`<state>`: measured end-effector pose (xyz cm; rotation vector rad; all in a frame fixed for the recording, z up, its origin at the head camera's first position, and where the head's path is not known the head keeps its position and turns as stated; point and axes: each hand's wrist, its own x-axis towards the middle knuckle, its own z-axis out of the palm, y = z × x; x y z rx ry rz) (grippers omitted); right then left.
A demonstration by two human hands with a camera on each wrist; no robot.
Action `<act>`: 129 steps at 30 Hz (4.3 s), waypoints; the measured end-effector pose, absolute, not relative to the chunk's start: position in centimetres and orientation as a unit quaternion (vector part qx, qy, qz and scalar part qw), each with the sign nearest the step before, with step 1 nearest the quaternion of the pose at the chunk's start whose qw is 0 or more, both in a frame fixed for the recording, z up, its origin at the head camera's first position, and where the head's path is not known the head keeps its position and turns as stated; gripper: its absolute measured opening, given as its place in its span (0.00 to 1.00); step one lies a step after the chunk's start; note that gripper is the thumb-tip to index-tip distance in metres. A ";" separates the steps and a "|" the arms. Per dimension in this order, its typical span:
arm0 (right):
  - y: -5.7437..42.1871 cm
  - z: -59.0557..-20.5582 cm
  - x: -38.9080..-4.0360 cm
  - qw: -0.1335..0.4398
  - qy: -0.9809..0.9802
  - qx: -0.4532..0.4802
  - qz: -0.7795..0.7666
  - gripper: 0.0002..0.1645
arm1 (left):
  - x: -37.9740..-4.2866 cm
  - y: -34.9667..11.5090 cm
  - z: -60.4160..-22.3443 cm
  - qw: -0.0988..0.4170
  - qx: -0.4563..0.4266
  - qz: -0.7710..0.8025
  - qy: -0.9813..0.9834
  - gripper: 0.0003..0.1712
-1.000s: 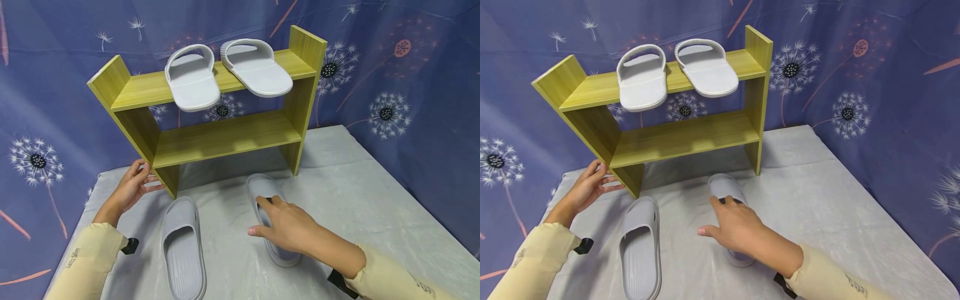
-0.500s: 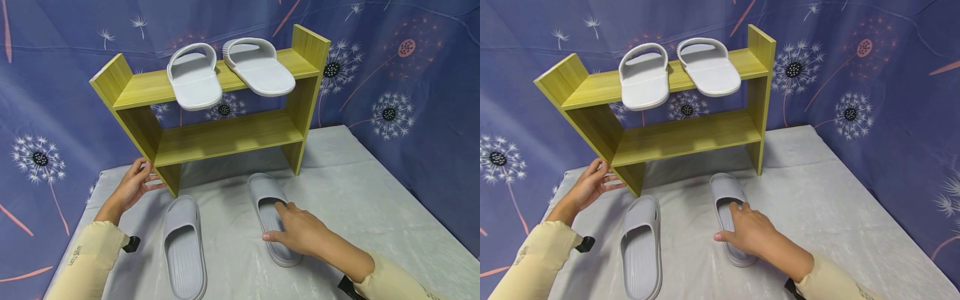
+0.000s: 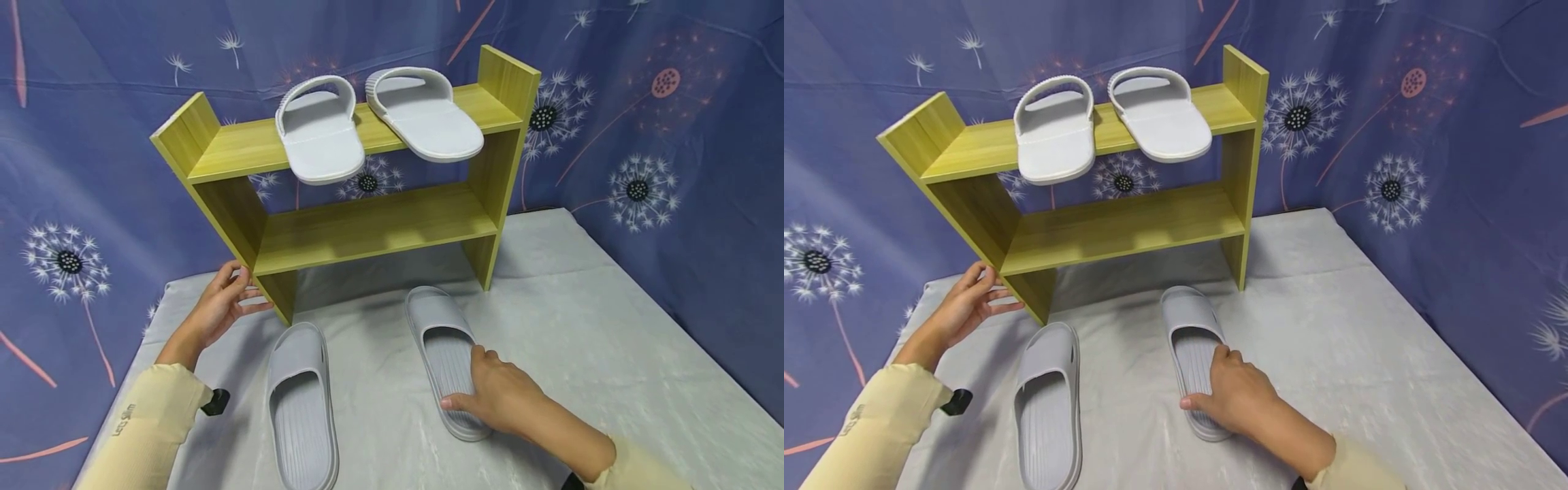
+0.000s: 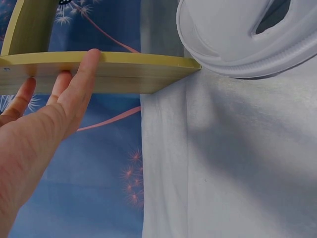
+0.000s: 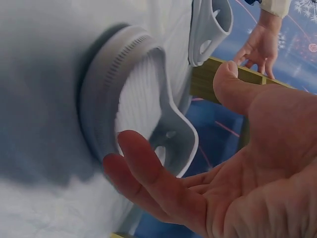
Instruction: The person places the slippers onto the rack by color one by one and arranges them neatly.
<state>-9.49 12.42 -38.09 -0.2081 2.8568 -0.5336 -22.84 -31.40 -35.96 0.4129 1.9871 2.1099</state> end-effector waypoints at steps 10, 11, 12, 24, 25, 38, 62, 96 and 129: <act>12.6 -39.1 -9.5 0.119 0.973 -0.050 -0.189 0.62 | -22.9 -31.4 -36.1 0.107 0.134 0.710 0.683 0.10; 12.6 -39.3 -9.4 0.120 0.973 -0.048 -0.192 0.61 | -22.9 -31.4 -36.2 0.107 0.134 0.709 0.684 0.10; 12.6 -39.5 -9.4 0.120 0.973 -0.047 -0.193 0.60 | -22.9 -31.5 -36.2 0.109 0.136 0.709 0.683 0.10; 12.1 -41.3 -8.5 0.090 0.976 -0.053 -0.192 0.63 | -22.9 -31.6 -36.1 0.111 0.142 0.713 0.678 0.09; 12.0 -41.4 -8.4 0.084 0.977 -0.053 -0.189 0.64 | -22.9 -31.6 -36.2 0.111 0.142 0.712 0.678 0.09; 11.0 -42.9 -7.8 0.030 0.982 -0.051 -0.179 0.64 | -23.0 -31.6 -36.3 0.112 0.142 0.712 0.678 0.09; 12.3 -40.4 -8.9 0.130 0.975 -0.046 -0.174 0.62 | -23.1 -31.6 -36.3 0.110 0.144 0.710 0.680 0.08; 13.7 -38.5 -9.0 0.172 0.955 -0.061 -0.235 0.66 | -23.1 -31.5 -36.3 0.107 0.133 0.708 0.686 0.08; 14.6 -33.3 -7.9 0.130 0.955 -0.085 -0.254 0.66 | -23.2 -31.6 -36.3 0.111 0.128 0.704 0.689 0.08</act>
